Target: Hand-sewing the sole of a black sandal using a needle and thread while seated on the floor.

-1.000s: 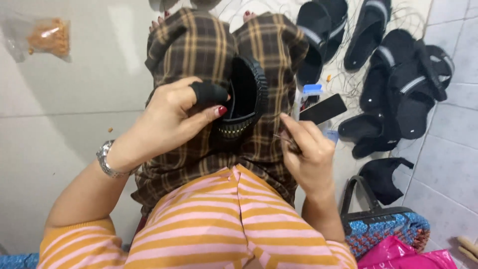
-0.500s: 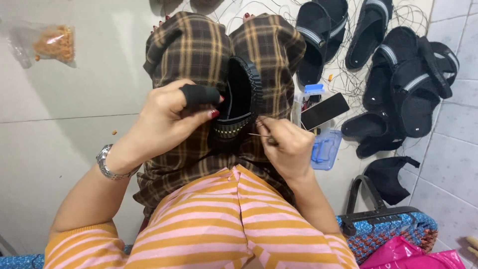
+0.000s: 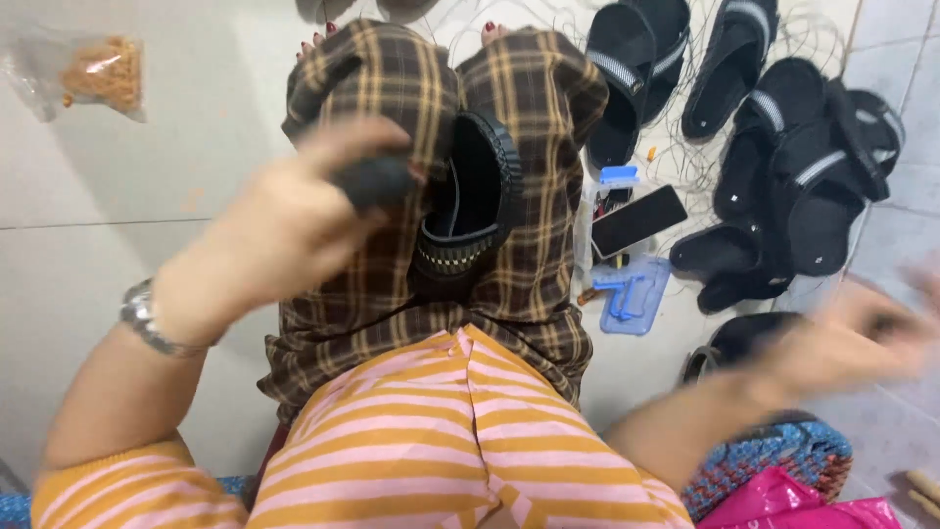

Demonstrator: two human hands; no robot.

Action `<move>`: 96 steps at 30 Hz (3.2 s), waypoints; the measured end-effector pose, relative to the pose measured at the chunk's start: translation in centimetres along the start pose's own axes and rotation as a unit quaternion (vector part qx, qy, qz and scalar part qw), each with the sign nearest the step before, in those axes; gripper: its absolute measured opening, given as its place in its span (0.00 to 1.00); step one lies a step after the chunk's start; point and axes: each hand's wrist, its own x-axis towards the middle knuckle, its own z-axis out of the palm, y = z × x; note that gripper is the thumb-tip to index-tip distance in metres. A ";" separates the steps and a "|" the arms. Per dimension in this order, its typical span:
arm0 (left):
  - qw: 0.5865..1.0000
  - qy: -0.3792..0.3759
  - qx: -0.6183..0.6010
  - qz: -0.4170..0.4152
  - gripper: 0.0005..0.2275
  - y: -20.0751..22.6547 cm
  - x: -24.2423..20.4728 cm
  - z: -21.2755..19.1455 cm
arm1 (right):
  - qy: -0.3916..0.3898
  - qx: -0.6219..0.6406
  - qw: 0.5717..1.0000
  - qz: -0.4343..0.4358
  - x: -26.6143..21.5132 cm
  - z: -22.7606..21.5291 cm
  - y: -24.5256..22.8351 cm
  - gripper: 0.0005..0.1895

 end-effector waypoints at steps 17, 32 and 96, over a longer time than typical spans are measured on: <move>0.769 0.003 -0.608 -0.196 0.09 0.3 1.9 4.9 | -0.356 0.337 0.865 0.106 -3.4 7.3 -17.9 0.03; 0.975 0.084 -0.065 -0.193 0.11 -1.8 -0.6 -1.2 | -0.454 0.217 0.862 -0.055 -0.1 5.0 -14.5 0.25; 0.973 0.130 -0.022 0.190 0.09 0.9 -0.5 11.6 | -0.501 0.268 0.797 -0.203 3.2 8.2 -14.3 0.20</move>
